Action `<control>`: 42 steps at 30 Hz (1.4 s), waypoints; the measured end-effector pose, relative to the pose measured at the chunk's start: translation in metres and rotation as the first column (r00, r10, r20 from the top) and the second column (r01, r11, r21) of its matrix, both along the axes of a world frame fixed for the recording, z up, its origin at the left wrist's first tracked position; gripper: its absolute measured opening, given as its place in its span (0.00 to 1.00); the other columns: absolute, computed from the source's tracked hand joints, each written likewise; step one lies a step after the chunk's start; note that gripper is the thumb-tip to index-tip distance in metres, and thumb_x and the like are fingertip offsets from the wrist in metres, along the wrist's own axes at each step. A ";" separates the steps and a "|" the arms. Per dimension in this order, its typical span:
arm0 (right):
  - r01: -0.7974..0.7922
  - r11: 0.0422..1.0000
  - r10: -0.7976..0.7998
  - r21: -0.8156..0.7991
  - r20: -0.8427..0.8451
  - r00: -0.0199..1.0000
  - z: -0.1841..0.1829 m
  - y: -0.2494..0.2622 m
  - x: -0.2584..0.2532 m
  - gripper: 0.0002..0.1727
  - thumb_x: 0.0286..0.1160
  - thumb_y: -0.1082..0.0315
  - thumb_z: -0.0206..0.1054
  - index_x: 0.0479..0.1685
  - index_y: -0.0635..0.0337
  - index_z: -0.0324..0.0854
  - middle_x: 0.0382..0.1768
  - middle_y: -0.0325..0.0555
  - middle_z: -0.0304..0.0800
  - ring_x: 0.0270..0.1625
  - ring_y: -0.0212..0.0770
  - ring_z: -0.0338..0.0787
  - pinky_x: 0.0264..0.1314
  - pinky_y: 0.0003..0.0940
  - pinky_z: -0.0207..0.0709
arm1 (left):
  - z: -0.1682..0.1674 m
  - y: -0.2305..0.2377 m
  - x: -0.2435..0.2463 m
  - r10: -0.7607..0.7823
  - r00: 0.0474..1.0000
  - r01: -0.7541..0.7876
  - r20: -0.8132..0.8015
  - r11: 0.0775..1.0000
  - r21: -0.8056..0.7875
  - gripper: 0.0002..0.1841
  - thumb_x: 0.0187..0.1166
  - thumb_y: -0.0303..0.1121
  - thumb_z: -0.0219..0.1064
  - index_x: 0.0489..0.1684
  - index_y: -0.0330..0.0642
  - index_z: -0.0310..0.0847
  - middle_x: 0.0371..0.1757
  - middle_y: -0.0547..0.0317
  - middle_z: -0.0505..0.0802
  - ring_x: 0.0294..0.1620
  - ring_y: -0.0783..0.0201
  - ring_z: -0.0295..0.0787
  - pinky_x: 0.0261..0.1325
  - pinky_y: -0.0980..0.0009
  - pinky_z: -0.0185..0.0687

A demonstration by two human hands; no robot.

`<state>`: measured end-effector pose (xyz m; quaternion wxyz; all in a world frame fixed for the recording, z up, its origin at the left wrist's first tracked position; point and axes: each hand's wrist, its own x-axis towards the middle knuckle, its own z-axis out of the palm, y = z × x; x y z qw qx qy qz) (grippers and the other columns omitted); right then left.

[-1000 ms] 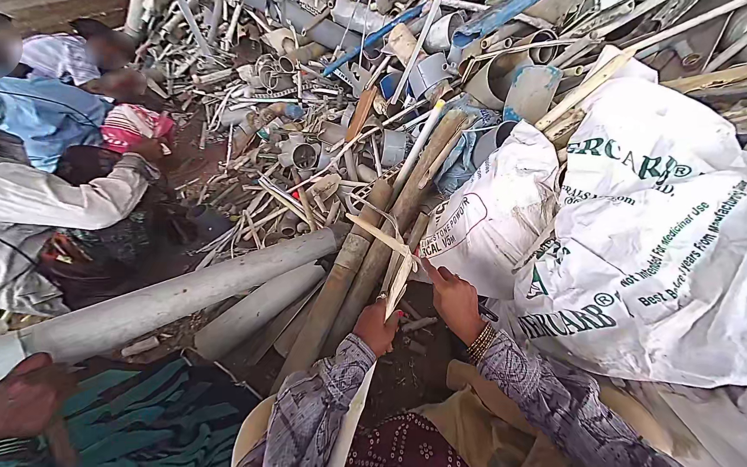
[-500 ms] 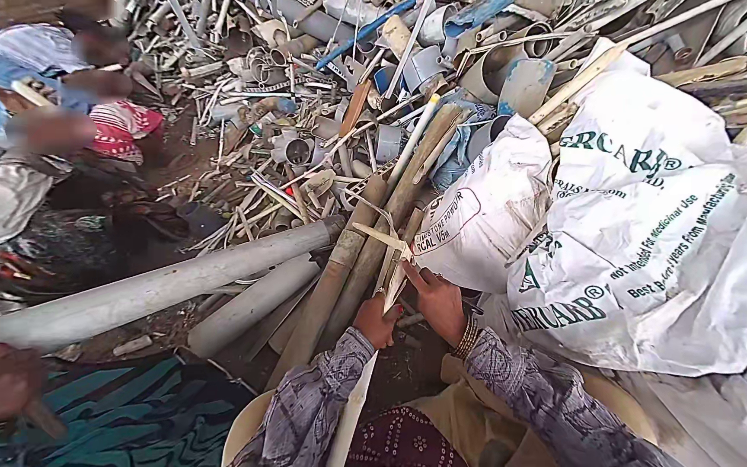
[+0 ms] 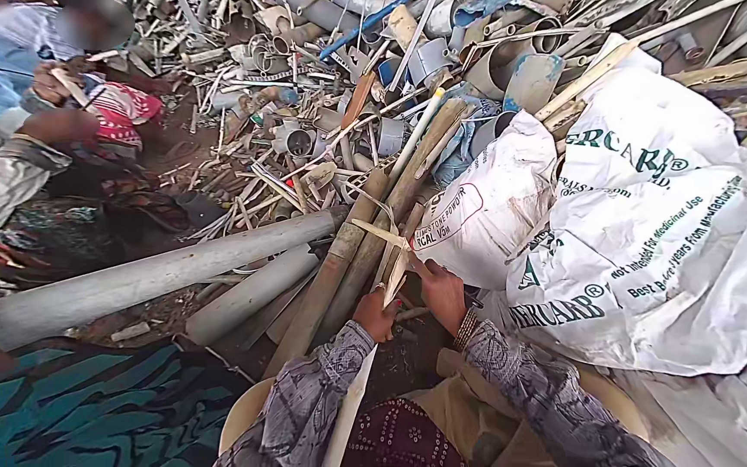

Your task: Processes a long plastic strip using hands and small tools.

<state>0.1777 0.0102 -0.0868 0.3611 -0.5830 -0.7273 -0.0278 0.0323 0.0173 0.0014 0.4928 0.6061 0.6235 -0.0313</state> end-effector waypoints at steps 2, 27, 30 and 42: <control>-0.005 1.000 0.005 -0.001 -0.006 1.000 0.002 0.001 -0.002 0.28 0.60 0.86 0.63 0.65 0.64 0.89 0.30 0.63 0.91 0.21 0.62 0.89 0.20 0.51 0.78 | 0.002 0.001 0.001 0.004 1.000 -0.004 -0.018 1.000 -0.001 0.25 0.94 0.35 0.51 0.80 0.22 0.56 0.45 0.36 0.84 0.32 0.56 0.87 0.47 0.63 0.84; -0.083 0.995 0.086 0.047 -0.064 0.994 0.000 -0.008 -0.009 0.28 0.58 0.84 0.65 0.64 0.65 0.89 0.29 0.61 0.92 0.20 0.58 0.90 0.18 0.48 0.79 | 0.004 0.001 0.003 -0.016 0.999 0.016 0.033 1.000 -0.015 0.22 0.93 0.33 0.53 0.75 0.21 0.61 0.40 0.42 0.83 0.26 0.61 0.83 0.41 0.67 0.83; -0.112 0.992 0.116 0.058 -0.069 0.991 -0.003 -0.008 -0.011 0.26 0.60 0.82 0.66 0.63 0.64 0.90 0.27 0.60 0.90 0.19 0.57 0.88 0.18 0.46 0.77 | 0.005 0.002 0.002 -0.057 0.998 0.057 -0.024 0.998 -0.013 0.22 0.93 0.32 0.52 0.73 0.19 0.63 0.47 0.35 0.85 0.35 0.54 0.88 0.49 0.62 0.84; -0.031 0.989 0.007 -0.143 -0.169 0.986 0.012 0.010 0.010 0.24 0.73 0.83 0.57 0.68 0.65 0.87 0.38 0.67 0.94 0.30 0.67 0.93 0.30 0.60 0.82 | 0.003 0.004 0.003 -0.084 0.996 0.084 -0.037 0.996 0.020 0.24 0.94 0.34 0.51 0.81 0.24 0.60 0.59 0.26 0.84 0.47 0.42 0.90 0.58 0.52 0.83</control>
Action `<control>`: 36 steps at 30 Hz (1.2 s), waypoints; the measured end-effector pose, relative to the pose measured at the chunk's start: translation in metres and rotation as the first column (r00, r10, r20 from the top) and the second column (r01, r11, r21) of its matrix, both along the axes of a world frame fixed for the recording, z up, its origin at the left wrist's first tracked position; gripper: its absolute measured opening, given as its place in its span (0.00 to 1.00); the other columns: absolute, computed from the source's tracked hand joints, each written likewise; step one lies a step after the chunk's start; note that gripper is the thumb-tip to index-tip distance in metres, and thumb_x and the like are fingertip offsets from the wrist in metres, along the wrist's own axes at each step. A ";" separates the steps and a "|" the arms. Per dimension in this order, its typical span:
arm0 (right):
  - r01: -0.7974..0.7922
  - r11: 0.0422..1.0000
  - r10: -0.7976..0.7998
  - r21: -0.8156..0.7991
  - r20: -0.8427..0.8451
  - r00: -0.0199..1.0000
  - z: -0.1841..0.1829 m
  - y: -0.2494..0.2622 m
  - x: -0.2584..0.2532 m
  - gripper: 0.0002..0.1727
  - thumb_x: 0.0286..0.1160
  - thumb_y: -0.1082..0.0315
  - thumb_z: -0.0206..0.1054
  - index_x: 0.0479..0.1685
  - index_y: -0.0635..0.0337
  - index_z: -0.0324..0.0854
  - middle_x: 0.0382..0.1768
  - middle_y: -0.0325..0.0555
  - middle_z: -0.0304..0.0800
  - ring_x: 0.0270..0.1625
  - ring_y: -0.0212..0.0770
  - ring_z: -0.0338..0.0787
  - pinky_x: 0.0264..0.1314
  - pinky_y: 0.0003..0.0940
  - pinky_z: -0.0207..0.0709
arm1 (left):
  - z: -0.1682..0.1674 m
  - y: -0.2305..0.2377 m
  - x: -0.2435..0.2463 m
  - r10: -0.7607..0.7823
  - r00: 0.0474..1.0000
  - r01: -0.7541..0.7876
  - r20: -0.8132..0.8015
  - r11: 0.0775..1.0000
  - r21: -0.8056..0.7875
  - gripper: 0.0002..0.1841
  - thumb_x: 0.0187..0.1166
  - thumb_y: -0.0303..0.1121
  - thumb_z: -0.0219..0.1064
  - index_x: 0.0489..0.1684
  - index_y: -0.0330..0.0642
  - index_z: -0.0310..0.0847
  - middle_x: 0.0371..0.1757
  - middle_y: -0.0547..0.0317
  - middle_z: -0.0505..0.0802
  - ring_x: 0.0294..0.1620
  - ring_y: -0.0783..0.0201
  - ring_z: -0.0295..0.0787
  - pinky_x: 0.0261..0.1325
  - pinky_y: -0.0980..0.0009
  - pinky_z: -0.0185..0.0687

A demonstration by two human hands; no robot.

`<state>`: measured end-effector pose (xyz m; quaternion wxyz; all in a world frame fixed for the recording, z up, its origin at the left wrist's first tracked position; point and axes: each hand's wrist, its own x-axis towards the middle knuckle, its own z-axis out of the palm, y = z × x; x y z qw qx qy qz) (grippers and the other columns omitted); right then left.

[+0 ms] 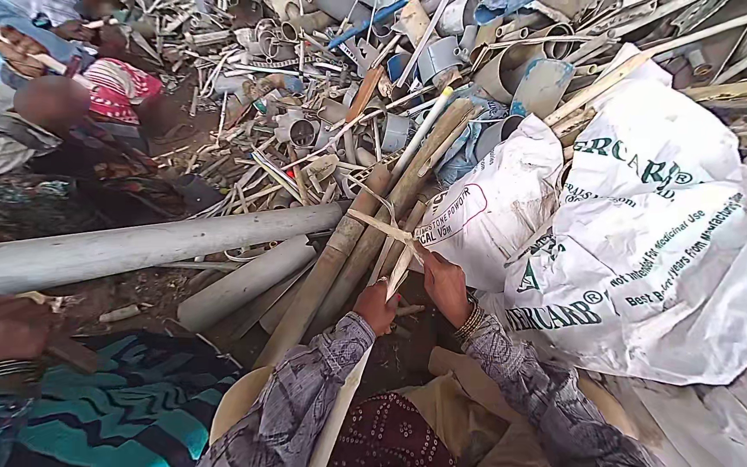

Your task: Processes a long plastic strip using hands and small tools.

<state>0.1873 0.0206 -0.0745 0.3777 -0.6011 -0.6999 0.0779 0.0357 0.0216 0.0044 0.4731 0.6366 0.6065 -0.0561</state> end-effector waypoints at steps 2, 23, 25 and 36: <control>0.010 0.999 -0.013 -0.035 -0.080 0.997 0.004 -0.002 0.002 0.23 0.78 0.80 0.56 0.70 0.69 0.83 0.37 0.66 0.94 0.30 0.64 0.93 0.34 0.58 0.83 | 0.002 0.001 -0.001 -0.012 1.000 0.012 -0.016 0.999 0.034 0.25 0.94 0.34 0.50 0.81 0.22 0.60 0.59 0.26 0.84 0.48 0.42 0.90 0.59 0.52 0.82; -0.083 0.962 0.005 0.258 0.290 0.957 -0.014 -0.017 -0.014 0.26 0.57 0.82 0.65 0.60 0.60 0.92 0.22 0.57 0.88 0.14 0.53 0.85 0.13 0.42 0.73 | 0.001 -0.003 -0.011 -0.003 0.998 0.002 -0.059 1.000 -0.010 0.26 0.95 0.38 0.50 0.78 0.20 0.61 0.53 0.29 0.86 0.42 0.46 0.90 0.55 0.56 0.84; -0.055 0.971 -0.009 0.234 0.263 0.965 -0.012 -0.009 -0.011 0.27 0.58 0.83 0.65 0.61 0.59 0.92 0.22 0.58 0.88 0.16 0.56 0.86 0.14 0.45 0.73 | 0.003 -0.002 -0.009 0.002 0.998 -0.003 -0.065 1.000 -0.015 0.27 0.95 0.38 0.50 0.79 0.21 0.60 0.53 0.29 0.86 0.42 0.47 0.90 0.55 0.56 0.84; -0.019 0.952 -0.147 -0.305 -0.512 0.846 0.015 0.005 0.020 0.23 0.88 0.72 0.53 0.78 0.73 0.71 0.27 0.42 0.80 0.22 0.29 0.72 0.28 0.25 0.68 | 0.007 -0.003 0.005 -0.094 0.989 0.102 -0.117 0.993 0.063 0.27 0.94 0.40 0.51 0.79 0.21 0.63 0.66 0.24 0.83 0.66 0.36 0.84 0.74 0.48 0.73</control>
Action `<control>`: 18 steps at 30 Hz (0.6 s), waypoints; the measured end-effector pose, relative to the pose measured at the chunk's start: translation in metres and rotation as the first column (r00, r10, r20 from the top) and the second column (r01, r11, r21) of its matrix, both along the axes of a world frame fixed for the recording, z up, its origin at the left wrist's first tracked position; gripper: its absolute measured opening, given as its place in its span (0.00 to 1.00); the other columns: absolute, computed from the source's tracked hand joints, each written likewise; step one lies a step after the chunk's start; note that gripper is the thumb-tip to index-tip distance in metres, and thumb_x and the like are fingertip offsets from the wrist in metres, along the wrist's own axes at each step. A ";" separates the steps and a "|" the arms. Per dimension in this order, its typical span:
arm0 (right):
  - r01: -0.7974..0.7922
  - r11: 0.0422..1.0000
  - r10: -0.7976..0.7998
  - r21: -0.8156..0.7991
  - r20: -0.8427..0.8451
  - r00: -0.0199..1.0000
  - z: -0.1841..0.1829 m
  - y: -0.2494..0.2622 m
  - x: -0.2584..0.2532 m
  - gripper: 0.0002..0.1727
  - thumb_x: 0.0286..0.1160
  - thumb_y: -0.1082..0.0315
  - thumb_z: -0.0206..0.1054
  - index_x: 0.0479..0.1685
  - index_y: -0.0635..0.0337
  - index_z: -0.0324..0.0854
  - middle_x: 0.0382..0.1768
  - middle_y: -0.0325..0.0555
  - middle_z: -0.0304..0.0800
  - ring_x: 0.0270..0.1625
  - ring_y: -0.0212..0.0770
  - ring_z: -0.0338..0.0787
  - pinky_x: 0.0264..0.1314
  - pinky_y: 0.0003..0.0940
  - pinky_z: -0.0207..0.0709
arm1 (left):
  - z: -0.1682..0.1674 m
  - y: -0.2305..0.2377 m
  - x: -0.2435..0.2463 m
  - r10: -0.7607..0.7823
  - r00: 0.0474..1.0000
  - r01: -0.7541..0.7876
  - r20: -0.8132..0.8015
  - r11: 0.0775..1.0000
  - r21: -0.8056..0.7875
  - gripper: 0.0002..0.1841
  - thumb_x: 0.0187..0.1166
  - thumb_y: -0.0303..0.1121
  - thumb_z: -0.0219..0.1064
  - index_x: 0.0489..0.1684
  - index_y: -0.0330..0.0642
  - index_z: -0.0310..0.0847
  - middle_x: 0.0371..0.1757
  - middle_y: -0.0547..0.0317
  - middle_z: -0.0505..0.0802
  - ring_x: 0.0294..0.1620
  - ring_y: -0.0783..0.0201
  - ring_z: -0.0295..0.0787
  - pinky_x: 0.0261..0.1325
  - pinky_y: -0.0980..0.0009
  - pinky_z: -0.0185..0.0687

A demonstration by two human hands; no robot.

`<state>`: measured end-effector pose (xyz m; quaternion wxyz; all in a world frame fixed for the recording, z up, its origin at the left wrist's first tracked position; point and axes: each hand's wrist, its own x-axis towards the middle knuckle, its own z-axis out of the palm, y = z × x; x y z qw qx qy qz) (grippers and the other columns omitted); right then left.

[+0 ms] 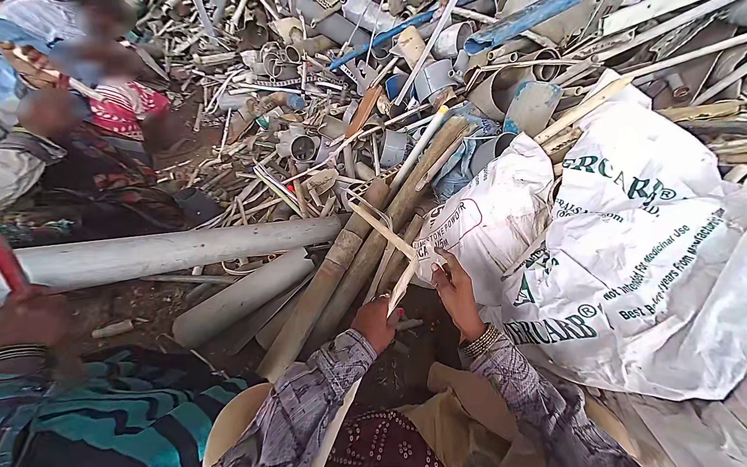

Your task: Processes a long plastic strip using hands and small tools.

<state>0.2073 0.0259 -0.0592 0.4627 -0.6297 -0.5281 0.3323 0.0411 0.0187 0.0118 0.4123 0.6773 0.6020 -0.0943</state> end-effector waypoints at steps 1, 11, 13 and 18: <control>-0.004 0.996 -0.016 -0.089 -0.220 0.975 0.007 0.003 0.002 0.20 0.90 0.71 0.53 0.75 0.73 0.69 0.29 0.39 0.78 0.20 0.22 0.71 0.24 0.17 0.65 | 0.001 -0.002 0.003 -0.039 0.999 0.040 -0.019 0.999 0.018 0.29 0.94 0.40 0.51 0.83 0.22 0.60 0.70 0.23 0.81 0.73 0.34 0.80 0.79 0.46 0.68; -0.036 0.976 -0.121 -0.216 -0.669 0.733 0.013 0.009 0.005 0.08 0.89 0.76 0.51 0.51 0.64 0.76 0.31 0.38 0.91 0.19 0.19 0.78 0.16 0.13 0.62 | -0.012 -0.006 0.000 0.012 0.947 0.036 0.322 0.989 -0.144 0.31 0.91 0.43 0.58 0.83 0.27 0.59 0.50 0.35 0.87 0.41 0.47 0.89 0.54 0.54 0.84; -0.052 0.975 -0.117 -0.216 -0.697 0.707 0.010 0.008 -0.001 0.08 0.90 0.75 0.49 0.51 0.62 0.74 0.33 0.37 0.93 0.23 0.20 0.82 0.19 0.13 0.66 | -0.025 -0.001 -0.007 0.246 0.800 -0.080 0.547 0.948 -0.309 0.23 0.93 0.37 0.53 0.77 0.29 0.60 0.32 0.55 0.82 0.23 0.66 0.83 0.32 0.71 0.84; -0.081 0.977 -0.086 -0.197 -0.713 0.696 0.002 0.009 -0.005 0.09 0.91 0.75 0.46 0.55 0.61 0.71 0.38 0.41 0.93 0.32 0.25 0.89 0.28 0.17 0.76 | -0.027 -0.001 -0.012 0.473 0.524 -0.188 0.708 0.876 -0.445 0.15 0.86 0.23 0.53 0.67 0.30 0.62 0.26 0.65 0.80 0.18 0.74 0.81 0.24 0.80 0.81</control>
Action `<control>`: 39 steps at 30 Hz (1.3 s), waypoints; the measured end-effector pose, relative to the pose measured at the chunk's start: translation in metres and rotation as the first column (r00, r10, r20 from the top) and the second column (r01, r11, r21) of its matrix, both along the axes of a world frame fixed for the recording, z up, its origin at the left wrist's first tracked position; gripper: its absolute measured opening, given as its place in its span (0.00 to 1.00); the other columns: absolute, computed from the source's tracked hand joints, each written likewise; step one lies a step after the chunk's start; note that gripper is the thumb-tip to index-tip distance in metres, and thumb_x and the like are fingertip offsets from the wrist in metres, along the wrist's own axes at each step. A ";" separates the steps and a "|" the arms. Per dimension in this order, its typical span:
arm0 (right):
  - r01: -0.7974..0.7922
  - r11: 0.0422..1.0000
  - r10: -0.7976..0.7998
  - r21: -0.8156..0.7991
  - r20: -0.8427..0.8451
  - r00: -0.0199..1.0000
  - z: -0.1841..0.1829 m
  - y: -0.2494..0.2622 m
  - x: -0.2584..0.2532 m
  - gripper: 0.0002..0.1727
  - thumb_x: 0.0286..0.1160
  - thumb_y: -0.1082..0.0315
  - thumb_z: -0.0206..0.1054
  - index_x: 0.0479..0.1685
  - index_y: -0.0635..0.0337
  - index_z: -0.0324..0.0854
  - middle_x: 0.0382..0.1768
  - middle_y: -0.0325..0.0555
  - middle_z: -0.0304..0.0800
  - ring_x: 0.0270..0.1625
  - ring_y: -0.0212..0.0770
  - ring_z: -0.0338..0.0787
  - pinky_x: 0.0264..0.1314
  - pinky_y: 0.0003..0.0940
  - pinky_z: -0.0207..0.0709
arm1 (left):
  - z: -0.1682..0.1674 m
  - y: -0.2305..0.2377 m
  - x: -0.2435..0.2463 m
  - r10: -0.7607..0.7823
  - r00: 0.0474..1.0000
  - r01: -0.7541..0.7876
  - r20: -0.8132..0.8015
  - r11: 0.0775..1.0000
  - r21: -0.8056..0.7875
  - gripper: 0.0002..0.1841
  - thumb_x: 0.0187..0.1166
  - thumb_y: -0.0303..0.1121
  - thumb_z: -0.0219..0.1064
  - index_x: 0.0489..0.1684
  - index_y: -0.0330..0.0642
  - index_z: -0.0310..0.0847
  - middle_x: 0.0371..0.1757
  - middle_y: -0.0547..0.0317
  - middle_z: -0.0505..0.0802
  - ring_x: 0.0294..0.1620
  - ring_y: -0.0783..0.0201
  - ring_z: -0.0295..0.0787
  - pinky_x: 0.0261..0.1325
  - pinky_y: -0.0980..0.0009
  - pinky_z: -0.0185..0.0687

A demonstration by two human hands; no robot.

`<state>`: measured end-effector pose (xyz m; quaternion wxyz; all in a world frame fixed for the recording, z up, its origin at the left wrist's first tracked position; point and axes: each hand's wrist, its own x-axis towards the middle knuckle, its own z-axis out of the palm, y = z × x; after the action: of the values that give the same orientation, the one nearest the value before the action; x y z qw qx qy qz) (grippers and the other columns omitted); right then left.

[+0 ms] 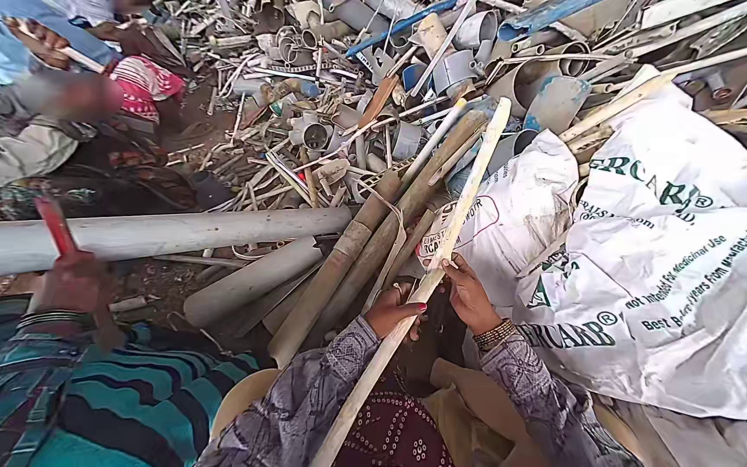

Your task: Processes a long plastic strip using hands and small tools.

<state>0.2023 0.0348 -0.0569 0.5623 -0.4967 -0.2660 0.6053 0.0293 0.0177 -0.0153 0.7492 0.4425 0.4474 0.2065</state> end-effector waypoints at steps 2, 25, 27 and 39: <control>-0.003 1.000 0.003 -0.003 0.164 0.986 0.003 -0.003 -0.001 0.09 0.92 0.74 0.48 0.56 0.64 0.73 0.38 0.38 0.85 0.32 0.23 0.83 0.26 0.16 0.70 | 0.001 0.000 0.003 0.090 0.995 -0.088 -0.035 0.995 0.050 0.20 0.84 0.20 0.56 0.72 0.28 0.58 0.29 0.62 0.80 0.17 0.74 0.80 0.23 0.80 0.81; -0.153 0.988 0.037 -0.014 0.988 0.150 -0.001 0.001 0.004 0.19 0.91 0.70 0.50 0.58 0.76 0.83 0.44 0.73 0.91 0.50 0.72 0.92 0.52 0.63 0.79 | -0.014 -0.025 0.004 0.023 0.985 0.007 0.169 0.985 -0.170 0.26 0.81 0.15 0.49 0.79 0.31 0.51 0.33 0.64 0.80 0.14 0.80 0.72 0.18 0.86 0.71; -0.162 0.985 0.084 -0.064 0.989 0.120 0.004 0.000 0.004 0.19 0.91 0.69 0.49 0.60 0.75 0.81 0.45 0.73 0.92 0.51 0.72 0.92 0.53 0.63 0.79 | -0.014 -0.019 0.000 -0.030 0.979 0.064 0.201 0.984 -0.166 0.24 0.82 0.17 0.45 0.78 0.32 0.53 0.29 0.66 0.81 0.12 0.82 0.70 0.15 0.88 0.68; -0.223 0.953 0.237 -0.205 0.963 0.126 0.025 -0.017 0.014 0.20 0.89 0.73 0.46 0.69 0.78 0.73 0.49 0.73 0.89 0.56 0.69 0.91 0.59 0.58 0.78 | -0.007 0.015 0.016 0.057 0.979 -0.012 0.197 0.975 -0.223 0.13 0.91 0.24 0.36 0.48 0.36 0.69 0.27 0.62 0.85 0.13 0.80 0.75 0.16 0.88 0.72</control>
<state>0.2164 0.0174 -0.0321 0.1554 -0.7243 -0.6339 0.2224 0.0450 0.0327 -0.0220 0.8316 0.3256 0.3966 0.2125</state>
